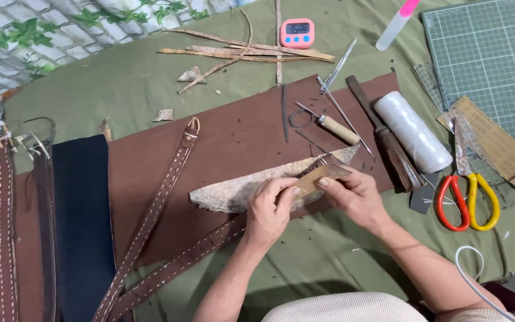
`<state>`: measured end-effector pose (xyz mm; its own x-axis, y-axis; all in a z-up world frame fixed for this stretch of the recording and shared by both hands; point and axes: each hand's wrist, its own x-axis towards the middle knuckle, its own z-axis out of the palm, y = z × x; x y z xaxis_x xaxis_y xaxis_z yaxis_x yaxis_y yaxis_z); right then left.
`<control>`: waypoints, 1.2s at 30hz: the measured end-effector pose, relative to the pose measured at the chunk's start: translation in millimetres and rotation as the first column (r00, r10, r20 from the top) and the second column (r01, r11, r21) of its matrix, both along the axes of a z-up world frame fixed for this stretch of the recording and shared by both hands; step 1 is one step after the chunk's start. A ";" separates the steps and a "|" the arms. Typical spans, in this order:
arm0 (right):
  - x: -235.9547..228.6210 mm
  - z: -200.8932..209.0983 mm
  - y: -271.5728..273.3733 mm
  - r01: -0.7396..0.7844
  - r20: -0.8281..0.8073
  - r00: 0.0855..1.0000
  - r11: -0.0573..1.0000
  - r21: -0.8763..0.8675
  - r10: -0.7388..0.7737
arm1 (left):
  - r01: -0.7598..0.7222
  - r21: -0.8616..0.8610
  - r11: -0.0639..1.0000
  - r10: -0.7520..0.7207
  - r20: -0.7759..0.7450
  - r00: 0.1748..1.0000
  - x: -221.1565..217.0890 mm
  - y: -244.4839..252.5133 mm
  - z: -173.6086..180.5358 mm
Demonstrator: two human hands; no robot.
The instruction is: Trimming excess thread with scissors and fitting metal buckles onto leather straps at a workshop table.
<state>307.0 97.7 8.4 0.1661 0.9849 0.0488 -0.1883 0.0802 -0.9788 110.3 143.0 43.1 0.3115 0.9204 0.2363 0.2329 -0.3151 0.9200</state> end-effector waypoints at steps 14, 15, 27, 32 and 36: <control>-10.0 -25.9 -17.4 0.000 -0.051 0.999 0.980 -0.198 -0.010 | -0.383 0.229 0.895 0.443 -0.548 0.709 -130.9 212.1 -1.1; -9.6 -34.9 -16.7 -0.004 -0.064 0.998 0.978 -0.209 -0.009 | -0.428 0.234 0.873 0.477 -0.596 0.646 -152.8 246.2 -28.8; -7.2 -9.9 -13.4 0.031 0.062 0.998 0.983 -0.183 -0.020 | 0.176 0.741 0.648 0.256 -0.429 0.866 9.0 304.9 -77.7; 1.6 -17.5 -14.1 0.028 0.130 0.991 0.982 -0.189 -0.004 | 0.220 0.656 0.722 0.293 -0.577 0.762 51.1 328.9 -112.2; 4.1 -23.8 -24.6 -0.051 -0.001 0.999 0.952 -0.303 0.054 | 0.161 0.532 0.831 0.286 -0.657 0.698 59.5 324.6 -105.9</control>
<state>311.1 73.1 -15.4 0.1145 0.9609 -0.2523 -0.1769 -0.2302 -0.9569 169.8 467.6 -62.8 0.5302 0.7412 0.4117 0.7541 -0.6342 0.1706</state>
